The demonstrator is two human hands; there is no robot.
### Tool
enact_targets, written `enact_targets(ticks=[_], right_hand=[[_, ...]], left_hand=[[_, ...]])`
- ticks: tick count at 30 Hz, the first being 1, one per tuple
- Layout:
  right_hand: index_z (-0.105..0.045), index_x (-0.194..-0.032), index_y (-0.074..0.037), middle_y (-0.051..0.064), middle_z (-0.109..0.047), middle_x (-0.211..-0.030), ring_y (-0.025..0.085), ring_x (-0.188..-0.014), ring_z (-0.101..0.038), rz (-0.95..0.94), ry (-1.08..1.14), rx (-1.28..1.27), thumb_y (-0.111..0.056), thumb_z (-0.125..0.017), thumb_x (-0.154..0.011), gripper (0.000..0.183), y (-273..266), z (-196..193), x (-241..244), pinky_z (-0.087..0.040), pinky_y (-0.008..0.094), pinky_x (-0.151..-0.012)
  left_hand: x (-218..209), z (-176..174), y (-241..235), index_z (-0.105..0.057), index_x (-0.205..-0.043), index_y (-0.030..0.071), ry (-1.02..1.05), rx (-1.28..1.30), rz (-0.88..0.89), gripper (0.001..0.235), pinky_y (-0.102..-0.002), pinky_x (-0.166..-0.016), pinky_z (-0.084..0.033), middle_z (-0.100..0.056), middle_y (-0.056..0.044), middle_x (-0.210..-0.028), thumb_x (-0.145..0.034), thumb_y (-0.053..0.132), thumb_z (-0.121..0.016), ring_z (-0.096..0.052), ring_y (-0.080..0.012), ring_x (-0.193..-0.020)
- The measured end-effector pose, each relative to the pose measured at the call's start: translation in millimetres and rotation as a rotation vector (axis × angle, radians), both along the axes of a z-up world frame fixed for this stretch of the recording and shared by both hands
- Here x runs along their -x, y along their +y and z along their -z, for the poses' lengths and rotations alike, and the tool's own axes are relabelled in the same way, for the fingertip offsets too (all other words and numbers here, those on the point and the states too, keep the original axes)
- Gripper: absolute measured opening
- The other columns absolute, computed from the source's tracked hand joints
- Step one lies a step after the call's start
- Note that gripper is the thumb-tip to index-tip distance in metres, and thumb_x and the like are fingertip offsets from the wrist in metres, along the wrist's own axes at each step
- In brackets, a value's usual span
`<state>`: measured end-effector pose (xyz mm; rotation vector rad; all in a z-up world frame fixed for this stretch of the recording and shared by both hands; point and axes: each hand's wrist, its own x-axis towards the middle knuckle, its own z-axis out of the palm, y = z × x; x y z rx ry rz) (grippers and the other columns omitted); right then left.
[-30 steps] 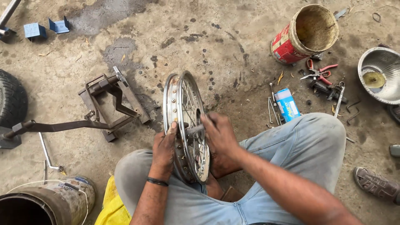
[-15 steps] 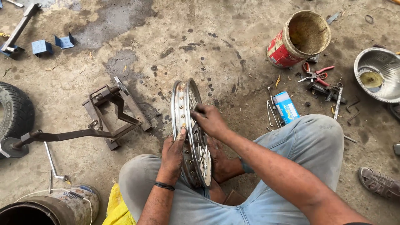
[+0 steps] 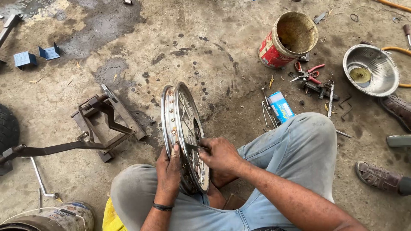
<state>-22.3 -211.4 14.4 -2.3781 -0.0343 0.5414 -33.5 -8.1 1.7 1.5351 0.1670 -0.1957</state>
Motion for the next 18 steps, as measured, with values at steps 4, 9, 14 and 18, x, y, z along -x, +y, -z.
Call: enact_targets(ticks=[4, 9, 14, 18], right_hand=[[-0.074, -0.099, -0.002, 0.010, -0.075, -0.085, 0.018, -0.078, -0.071, 0.061, -0.062, -0.270, -0.020, -0.066, -0.096, 0.020, -20, -6, 17, -0.060, 0.038, -0.073], [-0.076, -0.098, -0.006, 0.006, -0.074, -0.074, 0.016, -0.066, -0.067, -0.021, -0.175, -0.290, -0.020, -0.070, -0.094, 0.016, -24, 2, -5, -0.058, 0.039, -0.063], [-0.077, -0.097, -0.007, 0.007, -0.075, -0.076, 0.018, -0.066, -0.072, -0.159, -0.478, -0.151, -0.023, -0.077, -0.090, 0.017, 9, -12, -46, -0.060, 0.036, -0.063], [-0.078, -0.099, -0.008, 0.009, -0.077, -0.080, 0.020, -0.066, -0.073, -0.288, -0.417, -0.030, -0.024, -0.079, -0.092, 0.018, 9, -14, -60, -0.061, 0.036, -0.063]], left_hand=[[-6, 2, -3, -0.068, -0.105, 0.002, -0.020, -0.127, 0.062, 0.041, -0.027, -0.059, -0.049, -0.065, -0.002, -0.079, -0.102, 0.041, -0.057, -0.055, -0.0082, -0.069], [-33, -1, -1, -0.069, -0.098, 0.000, 0.128, -0.046, 0.084, 0.041, -0.028, -0.048, -0.041, -0.063, -0.001, -0.071, -0.101, 0.040, -0.062, -0.050, -0.0092, -0.057], [-39, 1, 7, -0.072, -0.090, 0.004, 0.041, -0.041, -0.116, 0.039, -0.027, -0.046, -0.031, -0.055, 0.004, -0.067, -0.101, 0.041, -0.066, -0.043, -0.0053, -0.057], [-34, 20, 13, -0.067, -0.076, 0.003, -0.009, -0.043, -0.221, 0.047, -0.027, -0.048, -0.032, -0.053, 0.004, -0.065, -0.102, 0.042, -0.068, -0.043, -0.0049, -0.058]])
